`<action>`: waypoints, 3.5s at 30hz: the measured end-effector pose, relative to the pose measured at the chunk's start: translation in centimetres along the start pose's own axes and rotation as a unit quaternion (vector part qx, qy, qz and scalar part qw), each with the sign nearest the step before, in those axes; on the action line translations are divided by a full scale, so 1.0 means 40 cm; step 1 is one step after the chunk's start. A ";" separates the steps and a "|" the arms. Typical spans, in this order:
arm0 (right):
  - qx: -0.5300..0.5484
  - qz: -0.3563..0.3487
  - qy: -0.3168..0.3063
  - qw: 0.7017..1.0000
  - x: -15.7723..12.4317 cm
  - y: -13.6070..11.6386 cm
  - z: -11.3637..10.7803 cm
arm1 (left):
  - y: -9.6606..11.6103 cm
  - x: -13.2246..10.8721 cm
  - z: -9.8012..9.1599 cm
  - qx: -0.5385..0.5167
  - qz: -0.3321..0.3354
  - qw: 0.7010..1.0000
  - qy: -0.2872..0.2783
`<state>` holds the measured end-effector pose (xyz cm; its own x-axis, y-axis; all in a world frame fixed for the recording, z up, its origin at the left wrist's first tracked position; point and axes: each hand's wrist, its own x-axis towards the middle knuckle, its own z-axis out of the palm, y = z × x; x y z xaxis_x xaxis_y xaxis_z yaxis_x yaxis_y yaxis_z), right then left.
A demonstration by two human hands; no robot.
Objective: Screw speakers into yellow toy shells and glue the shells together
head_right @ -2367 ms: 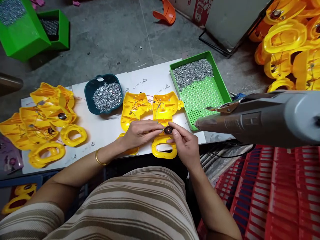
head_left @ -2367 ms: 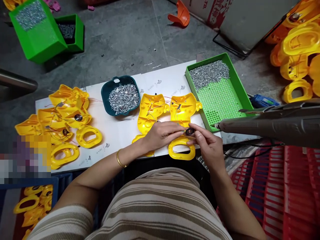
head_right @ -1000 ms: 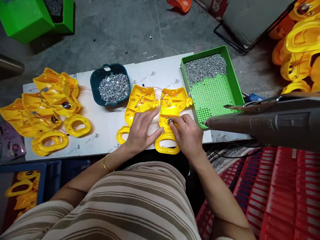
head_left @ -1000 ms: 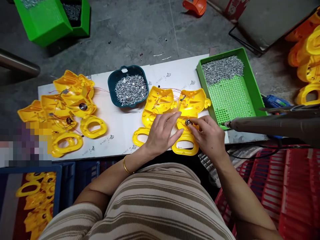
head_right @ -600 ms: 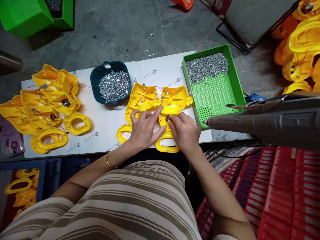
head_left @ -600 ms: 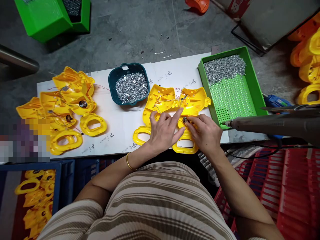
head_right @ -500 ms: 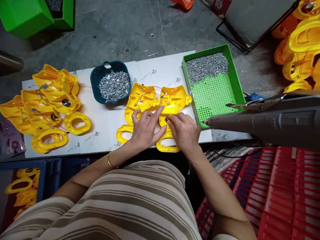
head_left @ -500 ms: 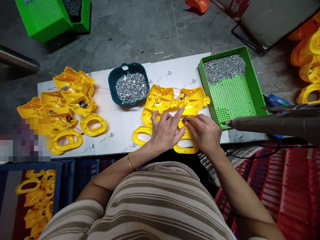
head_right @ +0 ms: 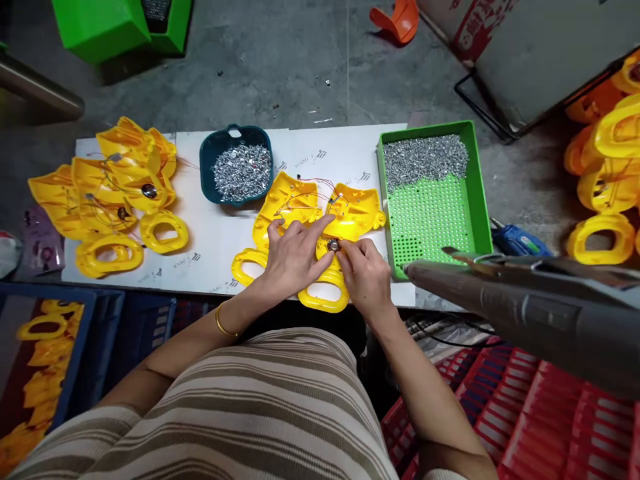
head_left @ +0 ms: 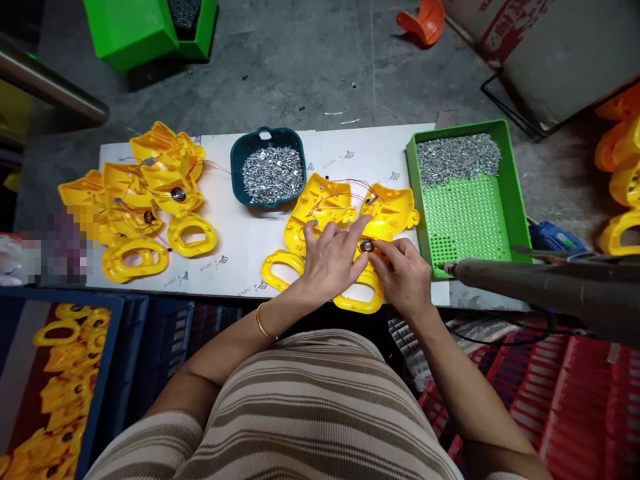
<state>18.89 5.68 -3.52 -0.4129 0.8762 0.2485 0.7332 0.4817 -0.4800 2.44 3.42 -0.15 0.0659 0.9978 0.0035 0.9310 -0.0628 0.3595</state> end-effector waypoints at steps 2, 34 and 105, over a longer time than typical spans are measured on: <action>0.015 -0.006 0.007 1.000 0.002 0.004 0.003 | 0.003 0.005 -0.005 -0.010 -0.007 1.000 -0.010; -0.095 0.086 -0.142 0.982 0.400 -0.057 -0.056 | -0.009 0.010 0.009 -0.043 0.035 0.998 -0.005; 0.092 0.041 0.081 0.992 -0.042 -0.137 -0.120 | -0.047 -0.123 0.016 -0.004 0.106 0.993 -0.047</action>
<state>18.16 1.66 2.75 -0.2535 0.9105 0.3268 0.6428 0.4110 -0.6464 0.59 -1.37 -1.44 0.2942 0.9557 -0.0064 0.8897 -0.2714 0.3672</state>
